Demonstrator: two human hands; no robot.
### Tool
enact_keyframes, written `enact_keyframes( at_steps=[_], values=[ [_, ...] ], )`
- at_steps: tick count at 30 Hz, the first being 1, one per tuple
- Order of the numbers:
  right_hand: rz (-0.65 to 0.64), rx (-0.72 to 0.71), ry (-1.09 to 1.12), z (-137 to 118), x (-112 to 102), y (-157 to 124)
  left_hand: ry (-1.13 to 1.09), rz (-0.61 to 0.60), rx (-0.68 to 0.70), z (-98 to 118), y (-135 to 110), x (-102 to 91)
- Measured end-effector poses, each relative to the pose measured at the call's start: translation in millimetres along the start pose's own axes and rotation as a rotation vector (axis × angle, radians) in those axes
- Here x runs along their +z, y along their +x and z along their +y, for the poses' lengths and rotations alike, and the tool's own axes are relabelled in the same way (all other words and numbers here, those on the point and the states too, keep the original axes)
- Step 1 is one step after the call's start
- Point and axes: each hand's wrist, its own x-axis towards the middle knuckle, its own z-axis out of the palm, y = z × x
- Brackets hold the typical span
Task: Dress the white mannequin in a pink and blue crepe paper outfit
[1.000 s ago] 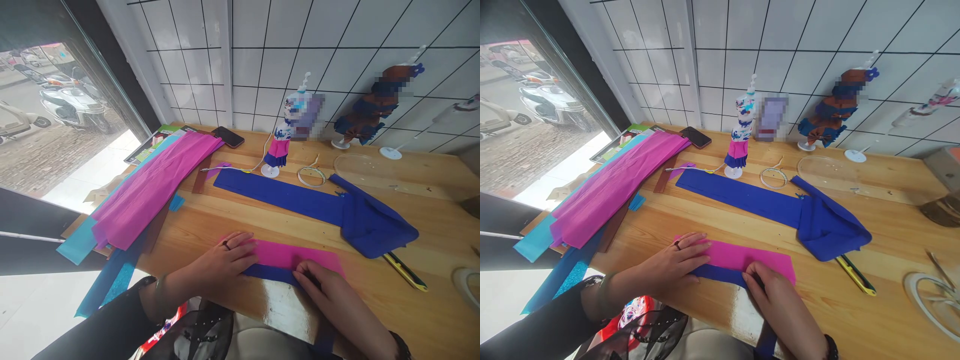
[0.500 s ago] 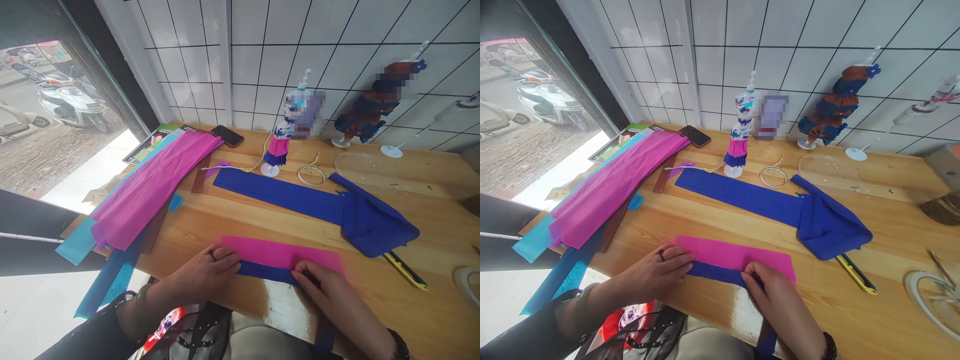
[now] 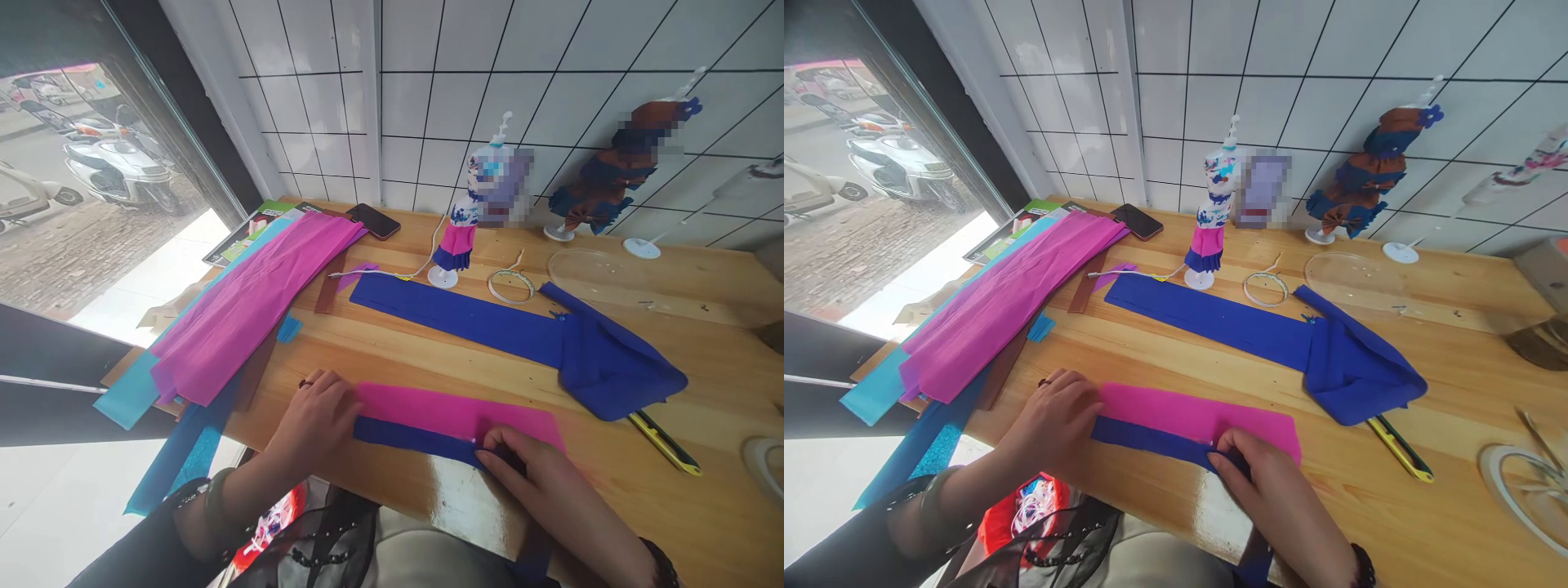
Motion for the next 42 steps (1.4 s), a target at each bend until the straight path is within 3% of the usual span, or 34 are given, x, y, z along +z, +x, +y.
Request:
enact_keyframes(
  at_steps=[3, 10, 16, 21, 35, 42],
  values=[
    [-0.005, 0.006, -0.007, 2, 1, 1, -0.041, -0.080, -0.166, 4, 2, 0.1],
    [0.010, 0.006, -0.024, -1, 0, 0, -0.263, -0.067, -0.144, 18, 2, 12.8],
    [0.005, -0.015, -0.021, 1, 1, 1, -0.644, -0.167, -0.375, 23, -6, 8.4],
    [-0.010, 0.006, -0.031, 1, 1, 1, -0.537, -0.208, -0.403, 24, -10, 5.4],
    [-0.001, 0.023, -0.020, 1, 1, 0, -0.512, -0.053, -0.364, 26, -10, 12.1],
    [0.006, 0.051, -0.012, 3, 3, 2, -0.427, -0.099, -0.407, 25, -10, 12.9]
  ],
)
